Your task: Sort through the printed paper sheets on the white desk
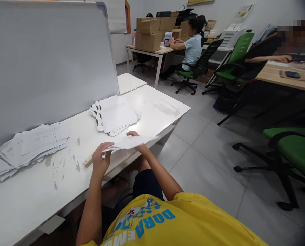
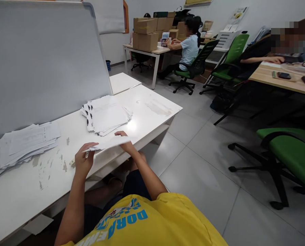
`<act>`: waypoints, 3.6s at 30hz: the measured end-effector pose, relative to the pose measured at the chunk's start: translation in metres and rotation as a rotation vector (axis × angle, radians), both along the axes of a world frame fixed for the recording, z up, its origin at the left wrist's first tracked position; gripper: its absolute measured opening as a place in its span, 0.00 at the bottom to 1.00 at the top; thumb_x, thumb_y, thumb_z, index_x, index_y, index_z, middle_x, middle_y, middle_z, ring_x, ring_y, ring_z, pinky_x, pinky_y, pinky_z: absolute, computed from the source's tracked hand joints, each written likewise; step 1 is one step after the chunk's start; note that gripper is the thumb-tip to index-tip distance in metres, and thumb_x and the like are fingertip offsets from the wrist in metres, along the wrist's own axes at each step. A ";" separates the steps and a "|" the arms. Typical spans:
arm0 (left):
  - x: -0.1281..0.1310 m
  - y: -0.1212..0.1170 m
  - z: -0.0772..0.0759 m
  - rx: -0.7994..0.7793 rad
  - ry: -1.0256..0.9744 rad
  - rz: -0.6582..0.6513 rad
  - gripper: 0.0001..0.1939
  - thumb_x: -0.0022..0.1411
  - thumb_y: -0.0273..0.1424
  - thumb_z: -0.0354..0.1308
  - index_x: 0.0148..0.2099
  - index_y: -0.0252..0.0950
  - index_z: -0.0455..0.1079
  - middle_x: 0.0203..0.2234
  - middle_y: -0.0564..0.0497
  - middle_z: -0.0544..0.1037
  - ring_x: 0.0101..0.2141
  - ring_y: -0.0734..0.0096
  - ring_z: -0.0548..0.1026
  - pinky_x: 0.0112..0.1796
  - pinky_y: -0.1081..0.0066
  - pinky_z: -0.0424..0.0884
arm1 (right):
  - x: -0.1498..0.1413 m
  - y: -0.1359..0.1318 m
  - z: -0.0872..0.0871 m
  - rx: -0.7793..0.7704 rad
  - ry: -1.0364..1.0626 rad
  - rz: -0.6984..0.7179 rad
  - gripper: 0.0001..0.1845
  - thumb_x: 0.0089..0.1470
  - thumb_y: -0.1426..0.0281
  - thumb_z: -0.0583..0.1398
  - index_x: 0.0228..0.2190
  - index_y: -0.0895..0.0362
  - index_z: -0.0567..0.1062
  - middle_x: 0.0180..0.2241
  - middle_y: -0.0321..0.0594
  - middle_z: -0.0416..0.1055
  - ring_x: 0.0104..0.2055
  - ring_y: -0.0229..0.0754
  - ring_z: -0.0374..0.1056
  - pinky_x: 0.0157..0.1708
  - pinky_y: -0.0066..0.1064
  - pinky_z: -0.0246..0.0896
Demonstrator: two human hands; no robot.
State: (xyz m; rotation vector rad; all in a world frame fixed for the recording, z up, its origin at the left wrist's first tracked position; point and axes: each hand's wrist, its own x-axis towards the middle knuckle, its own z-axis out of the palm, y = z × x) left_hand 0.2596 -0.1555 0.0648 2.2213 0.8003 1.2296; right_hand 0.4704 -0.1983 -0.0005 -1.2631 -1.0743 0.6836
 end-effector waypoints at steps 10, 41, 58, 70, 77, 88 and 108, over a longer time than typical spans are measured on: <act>0.008 0.019 -0.019 -0.384 -0.399 0.185 0.25 0.49 0.49 0.66 0.40 0.32 0.73 0.32 0.45 0.79 0.40 0.58 0.78 0.42 0.62 0.75 | -0.008 0.012 0.020 0.207 0.238 0.024 0.20 0.52 0.55 0.61 0.43 0.53 0.72 0.41 0.40 0.76 0.48 0.48 0.70 0.51 0.40 0.65; -0.001 0.016 -0.003 -0.277 -0.190 0.299 0.36 0.50 0.44 0.66 0.57 0.31 0.65 0.50 0.37 0.75 0.53 0.54 0.73 0.56 0.57 0.66 | -0.022 -0.002 0.035 0.236 0.219 0.215 0.33 0.54 0.51 0.61 0.56 0.52 0.63 0.56 0.47 0.66 0.60 0.48 0.62 0.59 0.39 0.58; -0.018 0.011 -0.026 -0.647 -0.334 0.278 0.31 0.44 0.45 0.70 0.49 0.34 0.72 0.43 0.42 0.80 0.43 0.56 0.77 0.45 0.60 0.75 | -0.004 -0.038 0.026 -0.138 0.107 0.547 0.21 0.52 0.53 0.64 0.37 0.57 0.78 0.36 0.42 0.76 0.44 0.49 0.70 0.44 0.38 0.66; -0.045 -0.004 -0.051 -0.825 -0.201 0.164 0.36 0.41 0.51 0.70 0.46 0.31 0.75 0.43 0.38 0.81 0.44 0.50 0.78 0.45 0.56 0.76 | -0.013 -0.045 0.021 -0.202 0.091 0.464 0.20 0.51 0.52 0.64 0.34 0.57 0.76 0.32 0.40 0.73 0.41 0.47 0.69 0.39 0.35 0.65; -0.044 -0.007 -0.053 -0.845 -0.189 0.171 0.37 0.42 0.52 0.69 0.47 0.31 0.74 0.44 0.38 0.80 0.45 0.49 0.78 0.45 0.56 0.76 | -0.014 -0.047 0.019 -0.211 0.118 0.459 0.20 0.50 0.52 0.65 0.35 0.57 0.77 0.31 0.39 0.73 0.39 0.46 0.69 0.40 0.36 0.66; -0.044 -0.015 -0.055 -0.863 -0.242 0.191 0.35 0.39 0.51 0.71 0.46 0.32 0.75 0.41 0.39 0.81 0.42 0.49 0.79 0.43 0.56 0.77 | -0.015 -0.048 0.017 -0.213 0.140 0.480 0.21 0.48 0.50 0.66 0.33 0.55 0.77 0.29 0.39 0.72 0.38 0.48 0.68 0.39 0.37 0.65; -0.041 -0.021 -0.055 -0.907 -0.293 0.202 0.34 0.39 0.49 0.72 0.45 0.33 0.74 0.40 0.40 0.81 0.38 0.54 0.79 0.39 0.60 0.78 | -0.017 -0.046 0.012 -0.215 0.197 0.501 0.22 0.48 0.51 0.66 0.34 0.57 0.78 0.32 0.40 0.74 0.40 0.47 0.69 0.41 0.36 0.65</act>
